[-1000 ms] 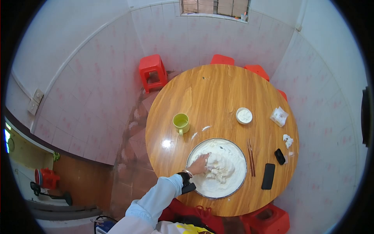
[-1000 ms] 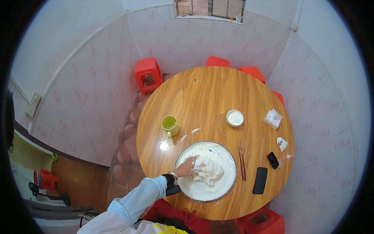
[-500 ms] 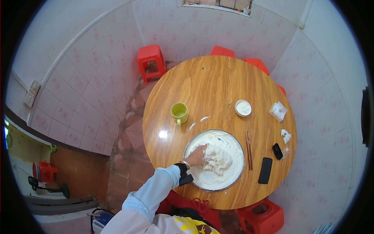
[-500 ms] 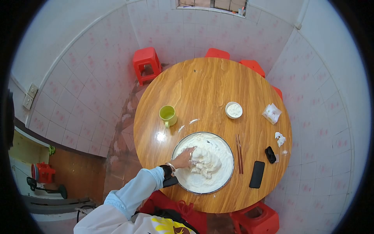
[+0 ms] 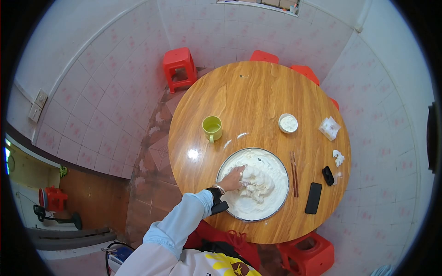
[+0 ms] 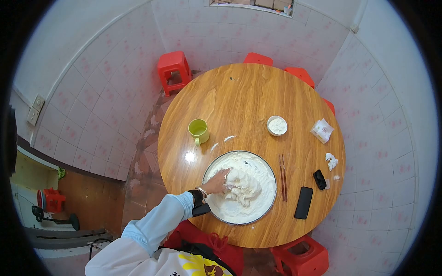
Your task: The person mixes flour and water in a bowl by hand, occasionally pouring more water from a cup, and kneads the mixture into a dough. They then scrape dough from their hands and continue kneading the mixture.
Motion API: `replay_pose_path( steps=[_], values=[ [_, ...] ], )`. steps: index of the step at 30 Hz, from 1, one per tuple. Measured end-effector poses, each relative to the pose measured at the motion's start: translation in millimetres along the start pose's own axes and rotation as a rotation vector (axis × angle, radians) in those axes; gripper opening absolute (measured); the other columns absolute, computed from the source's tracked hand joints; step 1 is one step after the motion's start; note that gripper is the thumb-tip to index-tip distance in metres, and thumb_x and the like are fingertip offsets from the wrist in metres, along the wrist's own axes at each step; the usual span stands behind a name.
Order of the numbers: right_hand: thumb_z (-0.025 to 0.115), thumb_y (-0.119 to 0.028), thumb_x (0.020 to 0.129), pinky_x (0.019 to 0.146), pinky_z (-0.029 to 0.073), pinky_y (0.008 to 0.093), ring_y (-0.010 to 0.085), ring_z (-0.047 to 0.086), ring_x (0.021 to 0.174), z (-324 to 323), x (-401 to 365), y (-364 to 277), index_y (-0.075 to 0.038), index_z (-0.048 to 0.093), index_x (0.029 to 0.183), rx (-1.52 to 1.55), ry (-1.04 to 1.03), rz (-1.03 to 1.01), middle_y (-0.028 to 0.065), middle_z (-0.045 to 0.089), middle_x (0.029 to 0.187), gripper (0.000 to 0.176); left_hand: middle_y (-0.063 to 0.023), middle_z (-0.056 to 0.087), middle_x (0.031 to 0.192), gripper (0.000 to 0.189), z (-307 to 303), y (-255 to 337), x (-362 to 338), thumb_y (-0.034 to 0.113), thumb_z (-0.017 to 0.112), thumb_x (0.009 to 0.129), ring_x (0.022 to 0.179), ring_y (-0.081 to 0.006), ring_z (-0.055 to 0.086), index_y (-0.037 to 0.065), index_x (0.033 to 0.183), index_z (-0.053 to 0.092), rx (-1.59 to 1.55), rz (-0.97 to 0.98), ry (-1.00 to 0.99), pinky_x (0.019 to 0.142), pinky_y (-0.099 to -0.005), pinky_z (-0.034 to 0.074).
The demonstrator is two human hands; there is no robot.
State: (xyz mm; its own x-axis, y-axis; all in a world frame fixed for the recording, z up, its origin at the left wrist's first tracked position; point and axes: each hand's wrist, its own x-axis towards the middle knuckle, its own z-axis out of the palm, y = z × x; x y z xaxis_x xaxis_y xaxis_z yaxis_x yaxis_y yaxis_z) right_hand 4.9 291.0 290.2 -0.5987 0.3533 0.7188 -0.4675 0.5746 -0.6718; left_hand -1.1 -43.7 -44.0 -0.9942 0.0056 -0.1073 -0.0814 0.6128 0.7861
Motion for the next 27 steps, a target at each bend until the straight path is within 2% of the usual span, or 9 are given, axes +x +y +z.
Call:
replay_pose_path(
  steps=[5,7,10,12,14,18,21,23,27],
  values=[
    [0.059,-0.063,0.071,0.094,0.039,0.0389,0.0293,0.047,0.110,8.5,4.5,4.5,0.009,0.031,0.134,0.003,0.005,-0.003,0.0186,0.046,0.126,0.099,-0.0283,0.045,0.125,0.083,0.2,-5.1,4.2,0.039,0.069,0.078,0.115,-0.0408,0.043,-0.004,0.137,0.030,0.048,0.050,0.027,0.100,-0.0433,0.035],
    [0.060,-0.063,0.071,0.094,0.038,0.0391,0.0296,0.047,0.111,10.1,4.1,6.1,0.009,0.031,0.134,0.005,0.001,-0.004,0.0188,0.046,0.126,0.100,-0.0285,0.045,0.125,0.083,-3.9,3.0,-0.6,0.039,0.069,0.077,0.116,-0.0408,0.043,-0.004,0.137,0.030,0.009,-0.007,0.010,0.100,-0.0431,0.035],
    [0.060,-0.065,0.070,0.094,0.038,0.0394,0.0301,0.046,0.111,11.4,-0.9,8.2,0.010,0.031,0.133,0.005,0.007,0.000,0.0190,0.046,0.126,0.102,-0.0285,0.045,0.124,0.083,19.4,-19.9,0.6,0.038,0.069,0.077,0.115,-0.0407,0.044,-0.003,0.138,0.030,0.052,0.077,0.068,0.100,-0.0428,0.036],
    [0.060,-0.065,0.070,0.095,0.038,0.0396,0.0304,0.046,0.111,10.8,-2.1,10.0,0.010,0.031,0.133,0.002,0.015,0.013,0.0191,0.046,0.126,0.103,-0.0285,0.045,0.124,0.082,9.3,-24.0,9.8,0.036,0.069,0.078,0.114,-0.0406,0.044,-0.003,0.138,0.030,0.076,0.142,0.106,0.100,-0.0427,0.036],
    [0.061,-0.066,0.069,0.095,0.038,0.0399,0.0307,0.046,0.111,11.2,-2.3,12.5,0.010,0.030,0.133,0.003,0.017,0.012,0.0193,0.045,0.126,0.104,-0.0281,0.045,0.125,0.082,8.2,-14.9,2.6,0.034,0.070,0.077,0.115,-0.0404,0.044,-0.003,0.138,0.029,0.060,0.055,0.024,0.100,-0.0427,0.036],
    [0.061,-0.068,0.068,0.095,0.038,0.0403,0.0313,0.046,0.112,9.9,-0.9,12.7,0.011,0.030,0.133,0.004,0.034,0.001,0.0196,0.045,0.126,0.107,-0.0278,0.044,0.126,0.082,9.1,-8.0,0.7,0.032,0.069,0.077,0.115,-0.0403,0.044,-0.003,0.139,0.027,0.068,0.017,0.004,0.101,-0.0429,0.036],
    [0.062,-0.069,0.067,0.095,0.037,0.0406,0.0317,0.046,0.112,3.7,1.7,10.4,0.011,0.030,0.133,0.007,0.079,-0.046,0.0198,0.045,0.126,0.108,-0.0275,0.044,0.127,0.083,7.1,-14.4,5.6,0.032,0.069,0.078,0.115,-0.0405,0.044,-0.002,0.140,0.026,0.139,0.103,-0.018,0.101,-0.0430,0.035],
    [0.062,-0.070,0.067,0.095,0.037,0.0409,0.0320,0.045,0.112,-2.2,2.1,7.9,0.012,0.030,0.133,0.002,0.099,-0.079,0.0200,0.045,0.126,0.110,-0.0277,0.044,0.127,0.083,2.8,-10.8,2.7,0.034,0.069,0.078,0.116,-0.0409,0.043,-0.003,0.139,0.027,0.103,0.052,0.001,0.102,-0.0433,0.035],
    [0.063,-0.071,0.066,0.096,0.037,0.0413,0.0326,0.045,0.113,-40.0,27.8,-20.4,0.012,0.030,0.133,-0.076,0.291,-0.325,0.0202,0.045,0.126,0.112,-0.0278,0.043,0.129,0.083,-3.0,-5.8,2.0,0.038,0.069,0.078,0.118,-0.0415,0.042,-0.003,0.138,0.029,0.063,0.032,-0.020,0.102,-0.0435,0.034]
  ],
)
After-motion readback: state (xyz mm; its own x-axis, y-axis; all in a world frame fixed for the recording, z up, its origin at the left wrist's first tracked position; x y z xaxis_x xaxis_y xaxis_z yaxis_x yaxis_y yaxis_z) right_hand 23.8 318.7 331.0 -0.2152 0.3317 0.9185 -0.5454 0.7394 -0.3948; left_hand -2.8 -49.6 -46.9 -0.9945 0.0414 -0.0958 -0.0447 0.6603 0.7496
